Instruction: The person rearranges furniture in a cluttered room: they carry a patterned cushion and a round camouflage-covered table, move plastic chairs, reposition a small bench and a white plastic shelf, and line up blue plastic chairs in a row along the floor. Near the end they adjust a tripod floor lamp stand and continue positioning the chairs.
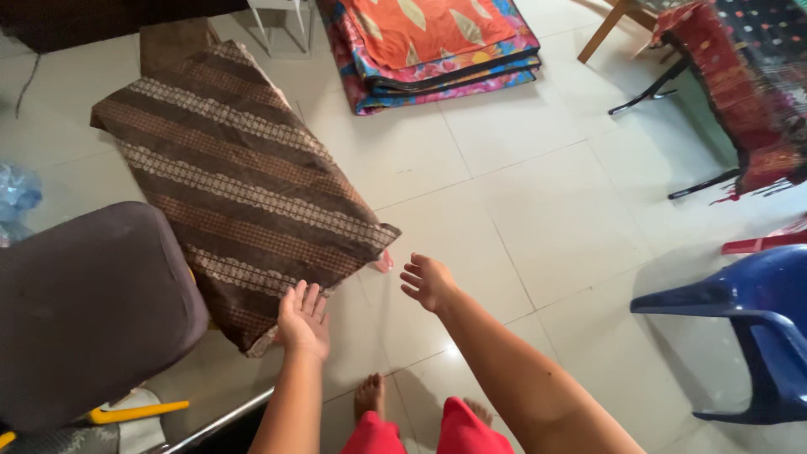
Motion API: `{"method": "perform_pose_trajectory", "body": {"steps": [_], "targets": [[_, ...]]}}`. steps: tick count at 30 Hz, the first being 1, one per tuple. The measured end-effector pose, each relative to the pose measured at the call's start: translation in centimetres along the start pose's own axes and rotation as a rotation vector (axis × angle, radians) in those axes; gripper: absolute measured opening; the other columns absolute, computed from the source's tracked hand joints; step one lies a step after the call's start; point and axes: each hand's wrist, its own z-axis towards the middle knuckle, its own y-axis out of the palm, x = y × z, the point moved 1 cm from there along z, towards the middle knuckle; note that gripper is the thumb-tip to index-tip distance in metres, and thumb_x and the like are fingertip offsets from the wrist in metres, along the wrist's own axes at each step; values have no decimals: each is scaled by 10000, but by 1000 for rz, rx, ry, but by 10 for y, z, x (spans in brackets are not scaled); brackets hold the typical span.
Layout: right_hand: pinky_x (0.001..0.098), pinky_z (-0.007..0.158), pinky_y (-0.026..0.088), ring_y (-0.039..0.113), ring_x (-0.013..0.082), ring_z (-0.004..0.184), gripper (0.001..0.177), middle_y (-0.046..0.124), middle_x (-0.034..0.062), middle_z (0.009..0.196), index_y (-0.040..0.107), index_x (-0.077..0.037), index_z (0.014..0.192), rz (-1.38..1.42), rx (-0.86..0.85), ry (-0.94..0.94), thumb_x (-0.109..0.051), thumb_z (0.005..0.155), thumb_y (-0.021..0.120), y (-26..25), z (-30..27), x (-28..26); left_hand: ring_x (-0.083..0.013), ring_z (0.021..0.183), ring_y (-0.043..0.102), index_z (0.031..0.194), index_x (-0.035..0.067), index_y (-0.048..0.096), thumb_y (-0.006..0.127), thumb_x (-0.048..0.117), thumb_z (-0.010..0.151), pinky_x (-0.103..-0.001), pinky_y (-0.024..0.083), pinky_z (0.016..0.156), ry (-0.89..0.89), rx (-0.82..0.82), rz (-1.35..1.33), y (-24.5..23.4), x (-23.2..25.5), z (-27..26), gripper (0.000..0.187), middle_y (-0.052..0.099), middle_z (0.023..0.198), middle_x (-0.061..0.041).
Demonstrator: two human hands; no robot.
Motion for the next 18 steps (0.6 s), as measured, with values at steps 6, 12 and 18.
{"method": "perform_pose_trajectory", "body": {"steps": [6, 12, 18], "targets": [[536, 1112, 467, 516, 351, 1379, 594, 475, 193, 1527, 409, 1, 1481, 87, -21, 62, -345, 1006, 493, 43, 73, 63, -363, 1549, 241, 1568, 146, 389, 399, 564, 940, -515, 68, 1244, -25, 48, -33, -47, 3, 38, 755, 404, 1632, -116], [562, 1199, 327, 309, 430, 1519, 946, 189, 249, 1674, 71, 5, 1624, 370, -40, 145, -630, 1021, 430, 68, 143, 128, -328, 1570, 180, 1579, 181, 380, 346, 599, 931, -546, 17, 1236, -27, 106, -95, -81, -11, 93, 772, 358, 1659, -86], [537, 1173, 178, 290, 377, 1481, 804, 311, 181, 1662, 306, -190, 1583, 201, -43, 163, -659, 947, 456, 113, 189, 158, -205, 1596, 19, 1611, 208, 306, 298, 619, 920, -522, -82, 1226, -16, 234, -14, -102, -17, 129, 804, 169, 1723, -6]]}}
